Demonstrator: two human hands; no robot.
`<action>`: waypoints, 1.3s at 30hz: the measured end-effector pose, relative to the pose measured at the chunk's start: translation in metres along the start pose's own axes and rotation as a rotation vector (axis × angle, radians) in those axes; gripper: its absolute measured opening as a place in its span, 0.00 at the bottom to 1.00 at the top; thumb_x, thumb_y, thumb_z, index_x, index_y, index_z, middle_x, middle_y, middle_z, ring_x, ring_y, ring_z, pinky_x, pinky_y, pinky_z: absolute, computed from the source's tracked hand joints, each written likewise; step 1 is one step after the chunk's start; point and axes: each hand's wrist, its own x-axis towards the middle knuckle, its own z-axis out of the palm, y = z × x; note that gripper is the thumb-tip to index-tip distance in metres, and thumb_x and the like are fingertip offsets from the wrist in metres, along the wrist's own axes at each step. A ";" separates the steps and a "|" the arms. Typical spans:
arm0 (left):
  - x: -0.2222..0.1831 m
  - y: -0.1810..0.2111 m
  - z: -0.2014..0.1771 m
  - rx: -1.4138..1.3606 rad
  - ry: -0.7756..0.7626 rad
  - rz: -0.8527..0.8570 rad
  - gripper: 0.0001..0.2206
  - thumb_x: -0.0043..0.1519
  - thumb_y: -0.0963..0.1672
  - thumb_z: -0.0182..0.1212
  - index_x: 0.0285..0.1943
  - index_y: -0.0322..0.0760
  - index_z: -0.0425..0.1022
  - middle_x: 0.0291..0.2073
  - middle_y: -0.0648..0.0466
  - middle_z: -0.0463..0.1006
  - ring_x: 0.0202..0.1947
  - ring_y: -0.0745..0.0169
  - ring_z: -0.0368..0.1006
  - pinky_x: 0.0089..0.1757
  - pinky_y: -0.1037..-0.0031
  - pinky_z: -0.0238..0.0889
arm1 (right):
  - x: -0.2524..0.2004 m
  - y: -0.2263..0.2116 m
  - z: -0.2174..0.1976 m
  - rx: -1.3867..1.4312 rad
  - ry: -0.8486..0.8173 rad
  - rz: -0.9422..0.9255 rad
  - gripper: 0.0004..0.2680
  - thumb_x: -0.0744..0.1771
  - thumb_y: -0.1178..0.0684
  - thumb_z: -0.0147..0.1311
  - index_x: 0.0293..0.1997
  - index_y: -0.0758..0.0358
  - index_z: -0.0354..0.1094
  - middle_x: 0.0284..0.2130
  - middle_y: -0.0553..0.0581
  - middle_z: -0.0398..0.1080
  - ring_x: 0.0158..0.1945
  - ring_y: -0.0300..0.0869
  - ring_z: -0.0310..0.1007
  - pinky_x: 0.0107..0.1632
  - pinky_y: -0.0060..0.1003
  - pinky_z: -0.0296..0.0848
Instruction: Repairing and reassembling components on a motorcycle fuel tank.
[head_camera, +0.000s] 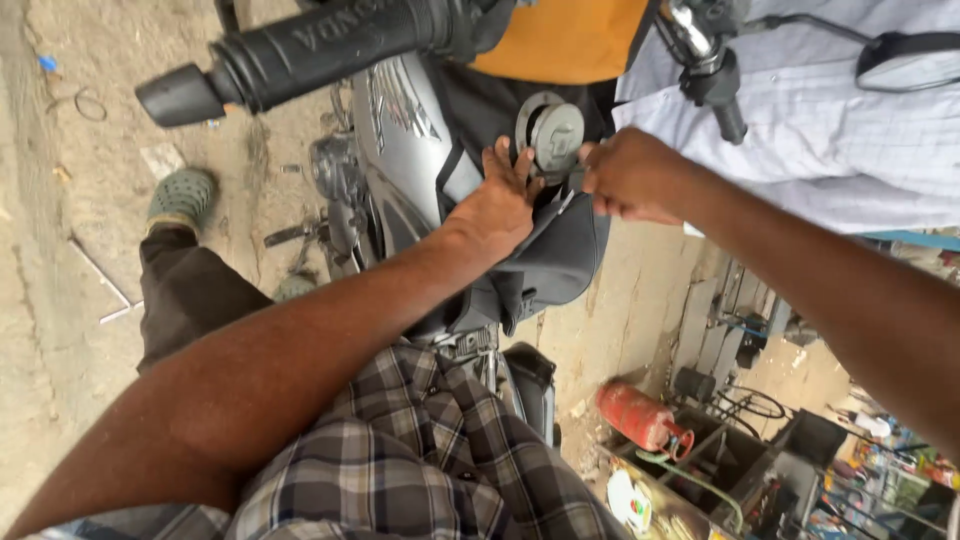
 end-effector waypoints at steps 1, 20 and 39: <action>0.004 -0.001 0.006 0.020 -0.001 -0.014 0.27 0.65 0.46 0.47 0.74 0.27 0.59 0.68 0.24 0.58 0.61 0.14 0.62 0.55 0.39 0.61 | -0.008 -0.012 -0.006 0.004 0.009 -0.022 0.10 0.71 0.49 0.49 0.39 0.62 0.72 0.29 0.68 0.76 0.28 0.51 0.71 0.32 0.48 0.66; 0.002 0.004 0.009 0.031 -0.001 0.014 0.26 0.65 0.45 0.49 0.74 0.30 0.59 0.69 0.25 0.57 0.63 0.17 0.62 0.57 0.42 0.60 | -0.036 -0.023 -0.001 -0.875 0.399 -1.085 0.18 0.71 0.40 0.48 0.31 0.68 0.68 0.24 0.61 0.70 0.30 0.52 0.72 0.35 0.45 0.72; -0.004 -0.006 0.007 0.081 -0.003 0.037 0.30 0.62 0.44 0.53 0.76 0.31 0.57 0.70 0.25 0.56 0.63 0.19 0.62 0.57 0.44 0.60 | -0.063 -0.065 -0.005 -0.228 -0.046 -0.172 0.17 0.72 0.40 0.43 0.39 0.64 0.74 0.22 0.54 0.71 0.24 0.41 0.69 0.35 0.40 0.70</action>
